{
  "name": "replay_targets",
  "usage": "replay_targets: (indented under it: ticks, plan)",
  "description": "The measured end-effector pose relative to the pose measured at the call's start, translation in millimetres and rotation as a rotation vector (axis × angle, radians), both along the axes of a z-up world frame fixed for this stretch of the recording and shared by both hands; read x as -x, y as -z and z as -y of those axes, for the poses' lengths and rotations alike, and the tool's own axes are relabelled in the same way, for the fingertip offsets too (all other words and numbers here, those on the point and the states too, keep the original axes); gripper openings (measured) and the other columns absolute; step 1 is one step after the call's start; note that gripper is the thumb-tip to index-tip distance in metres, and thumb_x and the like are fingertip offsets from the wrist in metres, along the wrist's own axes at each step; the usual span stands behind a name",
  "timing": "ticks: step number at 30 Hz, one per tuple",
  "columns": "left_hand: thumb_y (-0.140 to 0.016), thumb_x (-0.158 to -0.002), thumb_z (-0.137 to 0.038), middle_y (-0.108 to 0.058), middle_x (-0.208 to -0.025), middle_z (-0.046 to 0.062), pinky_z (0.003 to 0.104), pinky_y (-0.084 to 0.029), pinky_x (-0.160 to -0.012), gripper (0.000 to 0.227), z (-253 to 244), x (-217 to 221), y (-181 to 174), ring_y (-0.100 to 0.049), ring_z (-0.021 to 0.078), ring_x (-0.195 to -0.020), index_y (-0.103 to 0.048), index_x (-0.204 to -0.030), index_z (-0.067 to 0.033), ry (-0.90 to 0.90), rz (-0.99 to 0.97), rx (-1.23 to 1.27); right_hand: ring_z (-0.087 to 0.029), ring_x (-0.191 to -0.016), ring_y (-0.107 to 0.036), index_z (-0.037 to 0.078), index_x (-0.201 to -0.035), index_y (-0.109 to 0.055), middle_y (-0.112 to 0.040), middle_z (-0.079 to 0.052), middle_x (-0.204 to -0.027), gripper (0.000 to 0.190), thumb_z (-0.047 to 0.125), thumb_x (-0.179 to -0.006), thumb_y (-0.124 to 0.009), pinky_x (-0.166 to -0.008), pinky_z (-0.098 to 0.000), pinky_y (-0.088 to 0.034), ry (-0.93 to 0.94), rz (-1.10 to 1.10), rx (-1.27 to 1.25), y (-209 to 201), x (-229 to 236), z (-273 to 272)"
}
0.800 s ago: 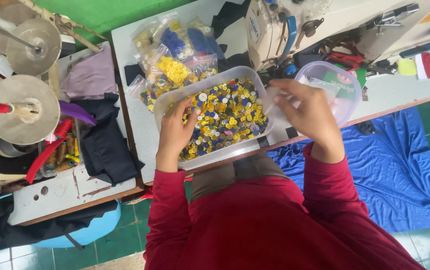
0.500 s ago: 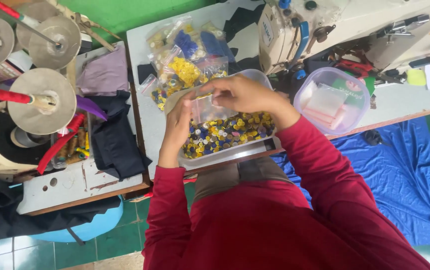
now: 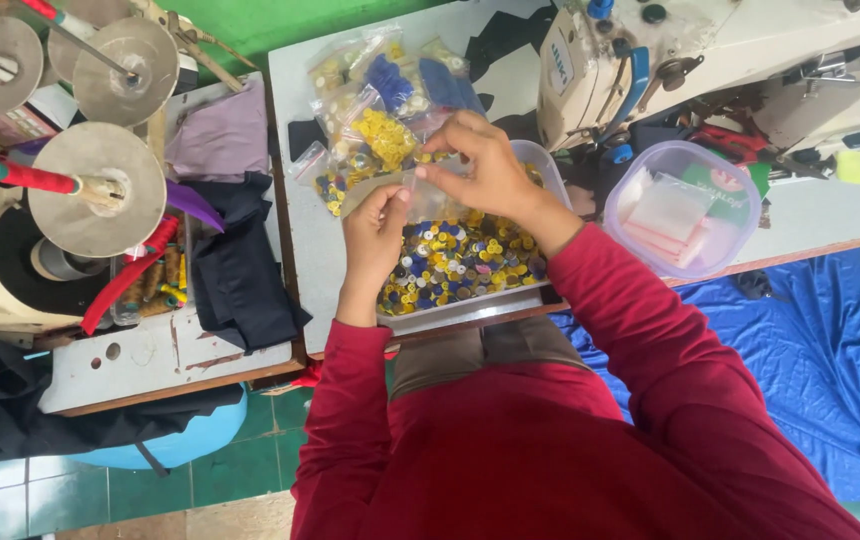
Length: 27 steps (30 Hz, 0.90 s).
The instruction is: Sorting and packaging small yellow and blue buttons from a large container into small plastic bags at a sewing workstation.
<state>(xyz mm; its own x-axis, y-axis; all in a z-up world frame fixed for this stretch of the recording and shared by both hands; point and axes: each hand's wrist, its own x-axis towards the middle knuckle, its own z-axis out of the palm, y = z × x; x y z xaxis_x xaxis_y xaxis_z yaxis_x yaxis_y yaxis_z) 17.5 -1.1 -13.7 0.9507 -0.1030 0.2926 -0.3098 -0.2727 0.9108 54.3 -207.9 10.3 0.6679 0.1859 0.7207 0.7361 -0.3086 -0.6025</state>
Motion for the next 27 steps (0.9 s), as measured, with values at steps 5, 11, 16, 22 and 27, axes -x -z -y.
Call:
replay_targets:
  ticks: [5, 11, 16, 22, 27]
  plan:
    - [-0.073, -0.095, -0.013, -0.069, -0.075, 0.007, 0.026, -0.058, -0.057, 0.007, -2.0, -1.0, 5.7, -0.07, 0.0171, -0.072, -0.079, -0.096, -0.0103, -0.022, 0.165, -0.03, -0.021, -0.057, -0.063, 0.0, -0.116, -0.07, -0.067, -0.009, -0.068, 0.032, 0.009, -0.089, -0.083, -0.051, -0.0306, -0.05, -0.157, -0.142, 0.012, -2.3, 9.8, -9.3]
    - [-0.084, -0.083, -0.01, -0.067, -0.068, 0.006, 0.025, -0.055, -0.054, 0.008, 2.7, 2.3, 3.9, -0.069, 0.0184, -0.065, -0.076, -0.083, -0.0087, -0.074, 0.336, -0.098, -0.024, -0.061, -0.069, -0.004, -0.118, -0.069, -0.072, -0.016, -0.075, 0.033, 0.003, -0.088, -0.08, -0.051, -0.0307, -0.053, -0.252, -0.25, 0.026, -8.1, 13.9, -12.8]
    - [-0.085, -0.079, -0.009, -0.064, -0.064, 0.007, 0.025, -0.052, -0.05, 0.012, 2.9, 3.6, 2.2, -0.066, 0.0159, -0.058, -0.073, -0.079, -0.0069, -0.102, 0.302, -0.04, -0.031, -0.079, -0.073, -0.004, -0.127, -0.063, -0.075, -0.02, -0.089, 0.043, -0.002, -0.086, -0.077, -0.068, -0.0411, -0.062, -0.378, -0.368, 0.009, -11.4, 13.8, -12.8]
    - [-0.077, -0.088, -0.005, -0.068, -0.072, 0.005, 0.023, -0.058, -0.059, 0.001, 8.4, 8.7, -2.3, -0.071, 0.0132, -0.066, -0.077, -0.088, -0.0063, 0.053, 0.128, 0.098, -0.032, -0.078, -0.073, -0.004, -0.129, -0.063, -0.074, -0.021, -0.087, 0.037, -0.005, -0.091, -0.067, -0.068, -0.0412, -0.063, -0.326, -0.436, 0.012, -12.9, 16.0, -10.9]
    - [-0.071, -0.086, -0.006, -0.059, -0.069, 0.009, 0.031, -0.056, -0.053, 0.008, 8.0, 6.3, 10.9, -0.067, 0.0274, -0.065, -0.066, -0.08, -0.0056, -0.043, 0.403, -0.242, -0.034, -0.072, -0.074, 0.001, -0.122, -0.067, -0.073, -0.017, -0.079, 0.038, -0.002, -0.084, -0.068, -0.06, -0.0421, -0.061, -0.095, -0.336, 0.255, -0.1, 19.4, -16.2]
